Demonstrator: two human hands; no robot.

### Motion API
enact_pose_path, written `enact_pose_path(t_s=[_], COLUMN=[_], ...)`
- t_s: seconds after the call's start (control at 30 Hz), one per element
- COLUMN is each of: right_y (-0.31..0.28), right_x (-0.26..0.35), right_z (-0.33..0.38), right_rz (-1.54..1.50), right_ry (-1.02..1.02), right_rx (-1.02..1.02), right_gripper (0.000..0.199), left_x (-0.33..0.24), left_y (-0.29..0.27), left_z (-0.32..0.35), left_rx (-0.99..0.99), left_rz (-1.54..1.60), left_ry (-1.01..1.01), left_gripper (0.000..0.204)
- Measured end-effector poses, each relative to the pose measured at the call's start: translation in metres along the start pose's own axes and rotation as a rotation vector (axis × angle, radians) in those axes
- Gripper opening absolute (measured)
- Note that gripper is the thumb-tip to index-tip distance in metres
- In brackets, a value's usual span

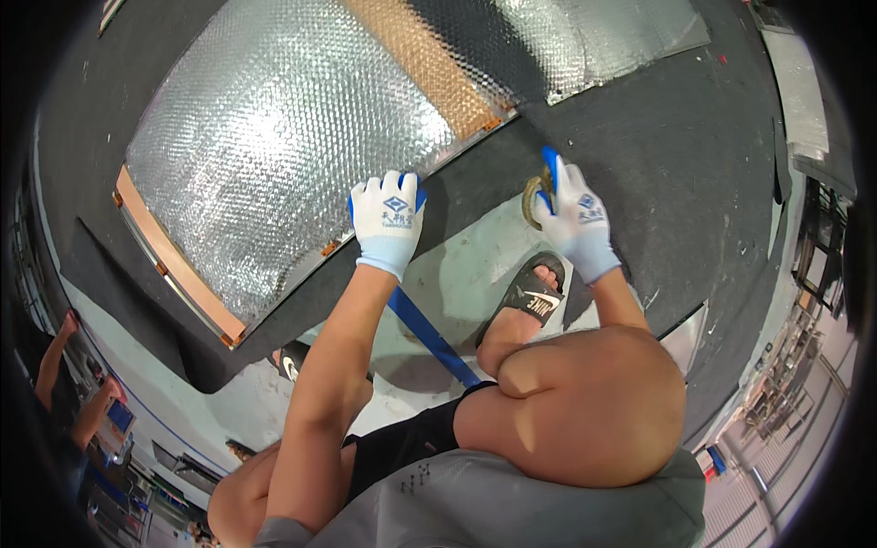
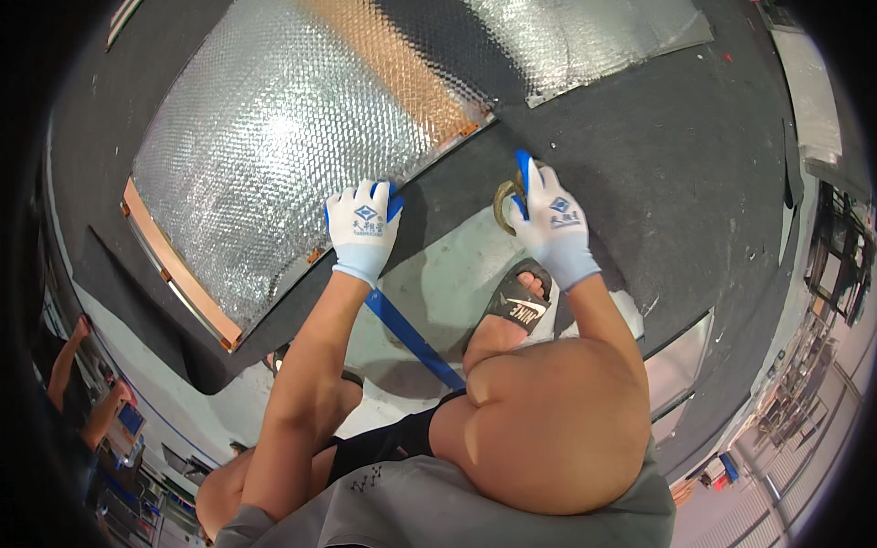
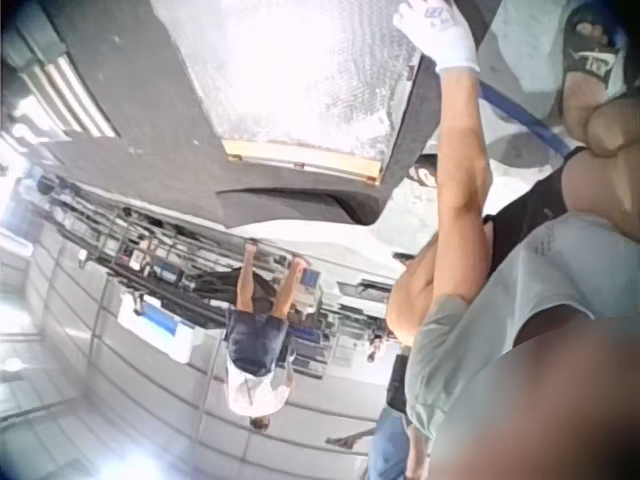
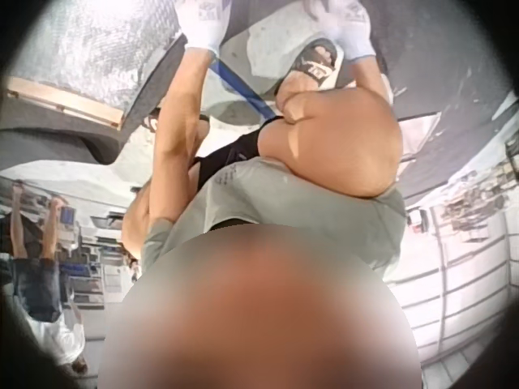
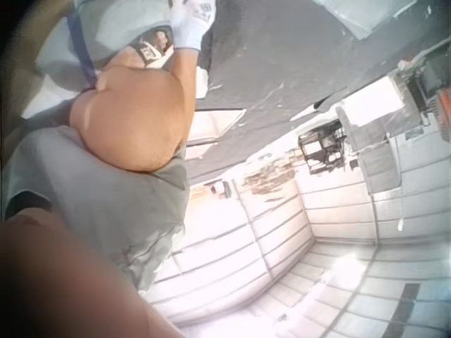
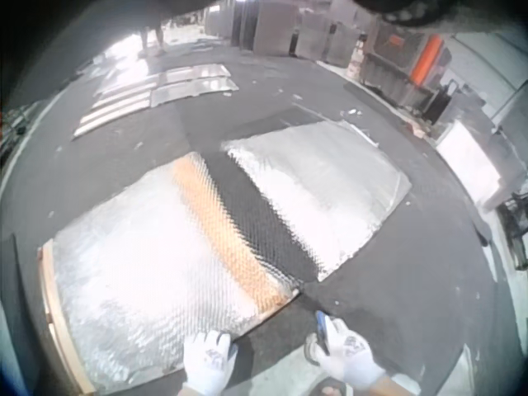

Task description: The person handles a large sheet of silver bubble-wrapped insulation material, unfolding and positioning it over a dark surface. They smooth the material with gloved hands and use scissors to trim the edges along the surface boundaries.

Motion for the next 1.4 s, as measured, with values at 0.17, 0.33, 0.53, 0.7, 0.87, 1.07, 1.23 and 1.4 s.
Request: enact_pose_path(t_s=[0.17, 0.33, 0.53, 0.7, 0.87, 1.07, 1.23, 1.4], right_y=[-0.074, 0.055, 0.06, 0.037, 0.057, 0.058, 0.074, 0.079], right_x=[-0.032, -0.13, -0.14, -0.03, -0.005, -0.024, -0.014, -0.051], right_z=[0.038, 0.038, 0.047, 0.049, 0.039, 0.033, 0.035, 0.058], right_rz=[-0.601, -1.5, -0.382, 0.074, 0.07, 0.434, 0.328, -0.594], right_ry=[0.01, 0.633, 0.523, -0.248, -0.503, -0.432, -0.346, -0.034], right_rx=[-0.437, -0.103, -0.077, -0.103, 0.0, 0.181, 0.328, 0.617], right_gripper=[0.051, 0.046, 0.042, 0.051, 0.059, 0.057, 0.079, 0.053], left_x=[0.004, 0.019, 0.014, 0.015, 0.004, -0.018, -0.032, -0.025], left_y=[-0.016, -0.033, -0.047, -0.049, -0.014, 0.071, 0.068, 0.065], left_z=[0.007, 0.01, 0.006, -0.001, 0.004, 0.003, -0.001, 0.012], left_rx=[-0.141, -0.271, -0.288, -0.281, -0.12, 0.004, -0.092, -0.012], left_rz=[0.095, 0.234, 0.312, 0.341, 0.276, 0.772, 1.564, 2.048], left_ry=[-0.027, -0.114, -0.103, -0.083, -0.222, -0.467, -0.585, -0.745], left_gripper=[0.031, 0.021, 0.02, 0.022, 0.033, 0.06, 0.037, 0.03])
Point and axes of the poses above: each hand's wrist, its own z-axis away from the middle knuckle, its own y-axis out of the palm, x = y × z, the point moved 10 cm from there along -z, towards the middle knuckle, and after that the axes turned 7 degrees about y, right-handed, at the moved point
